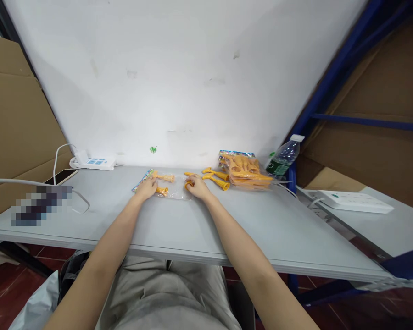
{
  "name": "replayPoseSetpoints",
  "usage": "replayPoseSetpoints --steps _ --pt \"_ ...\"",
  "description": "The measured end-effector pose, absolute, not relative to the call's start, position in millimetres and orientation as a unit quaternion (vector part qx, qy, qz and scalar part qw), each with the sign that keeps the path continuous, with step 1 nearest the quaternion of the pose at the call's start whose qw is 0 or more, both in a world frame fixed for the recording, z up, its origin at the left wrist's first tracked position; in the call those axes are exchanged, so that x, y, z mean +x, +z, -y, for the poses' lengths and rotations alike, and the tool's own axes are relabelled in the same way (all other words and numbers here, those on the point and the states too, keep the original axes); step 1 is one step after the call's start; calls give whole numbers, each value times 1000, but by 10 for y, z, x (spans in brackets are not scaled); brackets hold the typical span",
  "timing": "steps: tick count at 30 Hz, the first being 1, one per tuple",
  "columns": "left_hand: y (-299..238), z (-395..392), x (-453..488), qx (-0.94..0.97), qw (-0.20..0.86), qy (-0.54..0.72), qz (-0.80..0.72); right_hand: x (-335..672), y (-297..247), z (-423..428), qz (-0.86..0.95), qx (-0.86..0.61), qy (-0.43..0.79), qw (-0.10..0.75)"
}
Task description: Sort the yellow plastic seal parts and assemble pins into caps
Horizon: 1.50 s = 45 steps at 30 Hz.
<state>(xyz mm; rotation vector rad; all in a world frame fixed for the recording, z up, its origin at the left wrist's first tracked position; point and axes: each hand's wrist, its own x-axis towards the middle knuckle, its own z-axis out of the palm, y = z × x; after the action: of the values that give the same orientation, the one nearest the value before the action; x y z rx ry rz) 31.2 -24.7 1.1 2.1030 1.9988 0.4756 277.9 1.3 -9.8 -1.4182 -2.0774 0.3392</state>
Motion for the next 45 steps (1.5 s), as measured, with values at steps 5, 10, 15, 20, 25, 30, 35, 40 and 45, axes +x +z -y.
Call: replayPoseSetpoints --steps 5,10,15,20,25,30,35,40,45 --pt "8 245 315 713 105 159 -674 2811 -31 -15 775 -544 172 273" --pt "22 244 288 709 100 149 -682 2852 0 -37 754 -548 206 298" --pt "65 224 197 696 93 95 -705 2898 -43 -65 761 -567 186 256" --pt "121 230 119 682 105 71 -720 2891 30 45 797 -576 90 158" --pt "147 248 81 672 118 79 -726 2795 85 178 808 -570 15 147" --pt "130 236 56 669 125 94 -727 2752 50 134 786 -558 9 267" --pt "128 236 49 673 129 107 -720 2756 172 149 782 -548 13 297" --pt "173 284 80 670 137 107 -722 2735 323 279 799 -582 10 151" --pt "204 309 124 662 117 127 -729 2707 290 298 816 -575 33 55"
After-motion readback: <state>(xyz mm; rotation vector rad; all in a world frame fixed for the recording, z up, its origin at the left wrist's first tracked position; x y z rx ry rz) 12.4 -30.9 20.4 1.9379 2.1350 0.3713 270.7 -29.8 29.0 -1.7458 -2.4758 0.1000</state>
